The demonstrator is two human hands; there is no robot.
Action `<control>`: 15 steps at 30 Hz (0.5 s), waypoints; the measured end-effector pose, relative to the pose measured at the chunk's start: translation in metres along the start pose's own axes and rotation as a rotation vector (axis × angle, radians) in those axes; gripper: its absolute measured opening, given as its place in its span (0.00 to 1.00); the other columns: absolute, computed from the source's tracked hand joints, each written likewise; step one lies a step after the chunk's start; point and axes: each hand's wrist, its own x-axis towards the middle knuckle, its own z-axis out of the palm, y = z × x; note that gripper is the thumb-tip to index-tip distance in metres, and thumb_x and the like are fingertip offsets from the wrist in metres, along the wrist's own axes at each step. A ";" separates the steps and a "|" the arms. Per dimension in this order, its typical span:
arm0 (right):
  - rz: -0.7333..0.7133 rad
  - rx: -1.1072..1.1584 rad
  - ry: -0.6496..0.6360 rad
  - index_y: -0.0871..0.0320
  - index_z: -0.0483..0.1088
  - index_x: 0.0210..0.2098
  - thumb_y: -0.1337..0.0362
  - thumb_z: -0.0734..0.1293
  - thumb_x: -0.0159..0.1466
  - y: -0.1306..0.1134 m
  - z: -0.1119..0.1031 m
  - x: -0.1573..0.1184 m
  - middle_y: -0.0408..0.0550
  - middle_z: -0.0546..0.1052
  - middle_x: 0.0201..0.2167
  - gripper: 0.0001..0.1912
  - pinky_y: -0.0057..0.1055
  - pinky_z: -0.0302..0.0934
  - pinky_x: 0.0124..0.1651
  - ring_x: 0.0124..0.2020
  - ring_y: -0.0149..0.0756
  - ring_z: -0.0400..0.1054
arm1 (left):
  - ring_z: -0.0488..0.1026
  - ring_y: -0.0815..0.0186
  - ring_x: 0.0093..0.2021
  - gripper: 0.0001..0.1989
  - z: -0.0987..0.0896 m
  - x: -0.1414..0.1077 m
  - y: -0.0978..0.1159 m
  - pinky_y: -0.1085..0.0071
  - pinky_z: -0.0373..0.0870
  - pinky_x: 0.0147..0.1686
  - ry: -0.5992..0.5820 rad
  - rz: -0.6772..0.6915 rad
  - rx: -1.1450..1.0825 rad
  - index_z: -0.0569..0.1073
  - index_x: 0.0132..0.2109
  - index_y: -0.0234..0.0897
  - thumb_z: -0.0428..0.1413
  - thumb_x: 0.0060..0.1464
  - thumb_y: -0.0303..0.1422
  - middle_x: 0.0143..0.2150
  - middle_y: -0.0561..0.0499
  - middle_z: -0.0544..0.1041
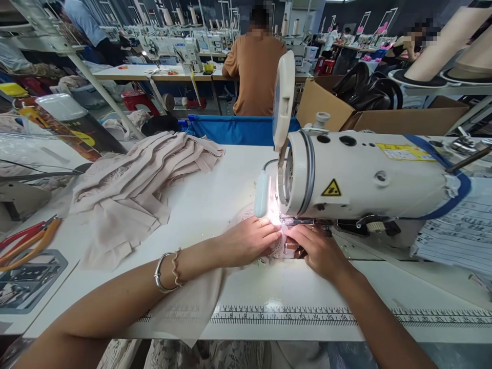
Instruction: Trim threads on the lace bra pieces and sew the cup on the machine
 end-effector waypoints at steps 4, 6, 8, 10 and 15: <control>0.054 -0.082 -0.043 0.52 0.74 0.49 0.84 0.55 0.54 0.003 0.002 -0.007 0.47 0.82 0.42 0.32 0.34 0.72 0.45 0.42 0.39 0.77 | 0.67 0.60 0.37 0.14 0.003 -0.001 0.002 0.65 0.59 0.34 0.003 -0.009 0.004 0.73 0.56 0.34 0.49 0.68 0.28 0.46 0.43 0.76; 0.111 -0.082 -0.059 0.51 0.74 0.49 0.83 0.56 0.52 0.004 0.003 -0.011 0.47 0.82 0.44 0.32 0.34 0.72 0.45 0.43 0.40 0.78 | 0.67 0.59 0.40 0.17 0.006 -0.001 0.004 0.64 0.59 0.36 0.013 -0.024 0.005 0.72 0.60 0.36 0.50 0.67 0.29 0.49 0.42 0.75; 0.141 -0.062 -0.067 0.51 0.74 0.49 0.82 0.56 0.51 0.005 0.004 -0.013 0.47 0.82 0.46 0.33 0.34 0.73 0.45 0.44 0.40 0.77 | 0.67 0.59 0.40 0.18 0.006 -0.001 0.004 0.64 0.59 0.38 0.010 -0.029 0.009 0.72 0.62 0.39 0.50 0.67 0.29 0.50 0.41 0.74; 0.141 -0.042 -0.062 0.52 0.74 0.48 0.82 0.56 0.51 0.005 0.003 -0.014 0.47 0.82 0.46 0.32 0.32 0.72 0.43 0.44 0.40 0.77 | 0.67 0.60 0.39 0.19 0.006 -0.001 0.003 0.64 0.58 0.37 -0.004 -0.017 0.003 0.72 0.62 0.44 0.50 0.68 0.29 0.47 0.43 0.74; 0.132 0.047 -0.061 0.53 0.76 0.48 0.82 0.59 0.59 0.005 0.002 -0.012 0.48 0.82 0.46 0.26 0.32 0.73 0.45 0.45 0.39 0.77 | 0.66 0.62 0.36 0.22 0.000 -0.002 0.000 0.65 0.57 0.36 -0.010 0.014 -0.002 0.70 0.64 0.49 0.51 0.67 0.26 0.44 0.45 0.75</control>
